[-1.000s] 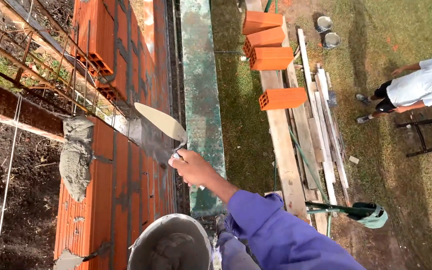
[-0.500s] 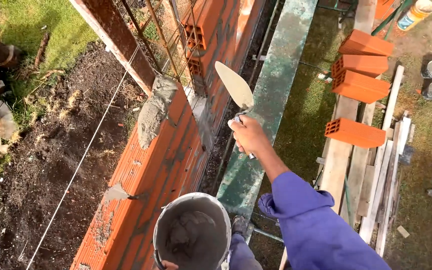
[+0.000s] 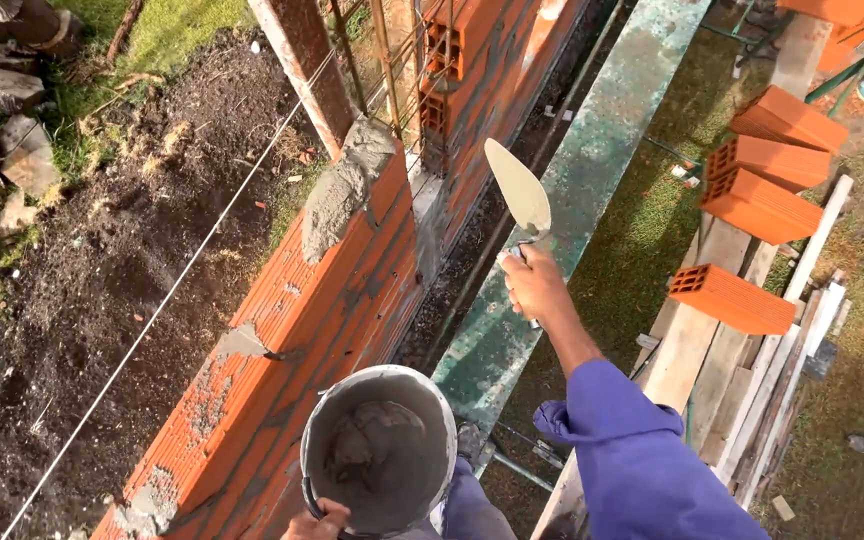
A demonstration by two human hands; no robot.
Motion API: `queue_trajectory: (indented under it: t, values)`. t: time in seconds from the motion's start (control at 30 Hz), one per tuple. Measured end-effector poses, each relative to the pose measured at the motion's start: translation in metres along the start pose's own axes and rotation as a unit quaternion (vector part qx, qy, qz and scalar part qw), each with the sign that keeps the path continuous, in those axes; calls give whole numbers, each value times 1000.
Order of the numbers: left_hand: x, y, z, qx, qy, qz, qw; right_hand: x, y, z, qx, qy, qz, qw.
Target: Laying bricks on a wall using mortar and a trowel
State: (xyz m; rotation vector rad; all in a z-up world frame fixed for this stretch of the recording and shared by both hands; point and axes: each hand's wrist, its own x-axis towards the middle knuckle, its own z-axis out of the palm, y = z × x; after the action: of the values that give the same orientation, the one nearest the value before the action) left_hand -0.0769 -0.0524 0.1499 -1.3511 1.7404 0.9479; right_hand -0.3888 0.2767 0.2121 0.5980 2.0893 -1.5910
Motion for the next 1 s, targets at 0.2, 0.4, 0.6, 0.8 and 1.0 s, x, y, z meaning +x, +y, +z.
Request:
queue_trajectory:
  t: [0.2,0.4,0.6,0.8,1.0]
  values:
    - [126,-103,78,-253,12,172,952,-2,43,7,-14,-64,20,998]
    - [70,-84,66,-188,20,154,970,7,63,25,7,-111,15,994]
    - [41,-54,54,-82,-2,77,994,-16,28,36,-73,-126,6,989]
    - [40,-60,70,-190,2,90,978,-16,13,36,-61,-125,-11,990]
    - [46,-69,78,-206,0,91,974,-12,10,35,75,-107,-42,991]
